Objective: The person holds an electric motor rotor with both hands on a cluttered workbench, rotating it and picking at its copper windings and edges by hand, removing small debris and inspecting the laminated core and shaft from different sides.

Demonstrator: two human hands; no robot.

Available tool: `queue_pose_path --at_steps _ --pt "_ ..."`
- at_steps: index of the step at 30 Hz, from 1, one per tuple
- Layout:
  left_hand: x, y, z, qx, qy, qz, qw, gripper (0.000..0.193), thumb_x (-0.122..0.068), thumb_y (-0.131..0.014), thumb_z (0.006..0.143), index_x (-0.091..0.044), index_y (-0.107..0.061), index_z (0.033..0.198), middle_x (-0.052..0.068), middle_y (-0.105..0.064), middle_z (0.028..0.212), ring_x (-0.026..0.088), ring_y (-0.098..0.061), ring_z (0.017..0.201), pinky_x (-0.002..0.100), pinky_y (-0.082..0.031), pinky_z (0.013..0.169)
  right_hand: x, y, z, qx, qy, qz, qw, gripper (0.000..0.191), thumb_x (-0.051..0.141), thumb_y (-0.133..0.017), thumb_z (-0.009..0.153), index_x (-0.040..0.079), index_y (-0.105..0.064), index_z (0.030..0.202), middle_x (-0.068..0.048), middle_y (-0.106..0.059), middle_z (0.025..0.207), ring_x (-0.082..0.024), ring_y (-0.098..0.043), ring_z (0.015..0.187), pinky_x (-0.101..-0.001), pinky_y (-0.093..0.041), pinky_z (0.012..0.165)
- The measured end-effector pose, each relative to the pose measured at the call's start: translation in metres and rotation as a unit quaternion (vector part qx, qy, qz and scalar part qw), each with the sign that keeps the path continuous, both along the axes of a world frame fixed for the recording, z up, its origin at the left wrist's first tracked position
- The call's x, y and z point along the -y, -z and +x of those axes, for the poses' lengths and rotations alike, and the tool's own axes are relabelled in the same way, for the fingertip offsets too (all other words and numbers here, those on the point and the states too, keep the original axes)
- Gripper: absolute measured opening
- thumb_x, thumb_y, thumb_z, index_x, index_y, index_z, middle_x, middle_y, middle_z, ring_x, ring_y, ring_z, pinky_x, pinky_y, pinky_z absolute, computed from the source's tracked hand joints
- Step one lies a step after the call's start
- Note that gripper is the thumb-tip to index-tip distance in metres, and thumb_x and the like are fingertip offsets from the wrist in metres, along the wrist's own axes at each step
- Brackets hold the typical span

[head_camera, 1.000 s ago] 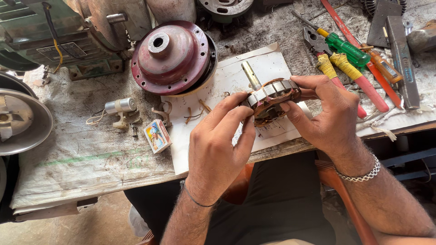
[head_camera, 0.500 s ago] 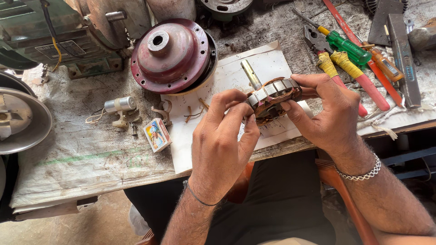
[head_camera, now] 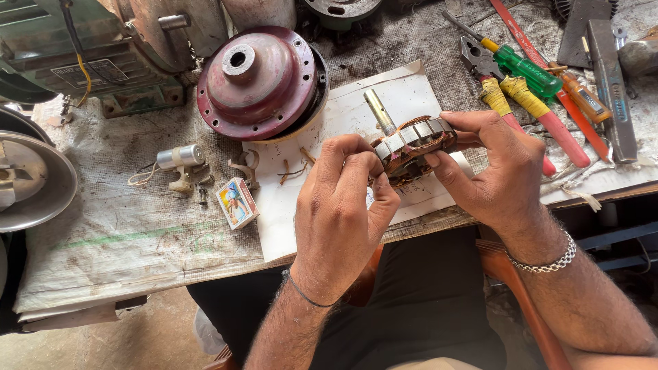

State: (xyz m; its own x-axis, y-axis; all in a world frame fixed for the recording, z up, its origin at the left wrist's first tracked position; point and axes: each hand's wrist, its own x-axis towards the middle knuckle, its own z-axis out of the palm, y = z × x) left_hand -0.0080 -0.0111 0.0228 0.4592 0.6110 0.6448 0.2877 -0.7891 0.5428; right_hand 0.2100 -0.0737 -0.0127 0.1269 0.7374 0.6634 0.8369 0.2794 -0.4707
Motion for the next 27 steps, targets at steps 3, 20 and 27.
queue_pose_path --at_steps 3,20,27 --pt "-0.0001 -0.0002 0.0003 0.003 -0.001 0.005 1.000 0.017 -0.002 -0.073 0.088 -0.001 -0.061 0.099 0.011 -0.057 0.111 0.029 -0.066 0.092 0.041 -0.055 0.078 0.0004 -0.0005 -0.0003 -0.002 -0.002 0.000 1.000 0.043 0.026 -0.083 0.099 0.000 -0.063 0.127 -0.013 -0.076 0.103 -0.020 -0.078 0.097 -0.0294 -0.062 0.085" --pt "0.0023 -0.0055 -0.0058 -0.008 0.003 0.019 1.000 0.015 -0.004 -0.073 0.093 0.002 -0.067 0.105 0.011 -0.064 0.113 0.028 -0.070 0.094 0.039 -0.058 0.081 0.0002 -0.0010 -0.0007 0.008 0.000 0.000 1.000 0.042 0.023 -0.083 0.098 0.000 -0.063 0.127 -0.013 -0.076 0.101 -0.020 -0.078 0.097 -0.0300 -0.062 0.085" --pt "0.0028 -0.0033 -0.0029 -0.009 -0.013 0.051 0.999 0.016 -0.004 -0.074 0.093 0.002 -0.066 0.106 0.011 -0.065 0.114 0.029 -0.070 0.096 0.039 -0.057 0.083 0.0006 -0.0004 -0.0016 0.009 0.005 0.000 1.000 0.042 0.023 -0.083 0.098 0.001 -0.063 0.127 -0.013 -0.076 0.103 -0.021 -0.078 0.097 -0.0307 -0.062 0.084"
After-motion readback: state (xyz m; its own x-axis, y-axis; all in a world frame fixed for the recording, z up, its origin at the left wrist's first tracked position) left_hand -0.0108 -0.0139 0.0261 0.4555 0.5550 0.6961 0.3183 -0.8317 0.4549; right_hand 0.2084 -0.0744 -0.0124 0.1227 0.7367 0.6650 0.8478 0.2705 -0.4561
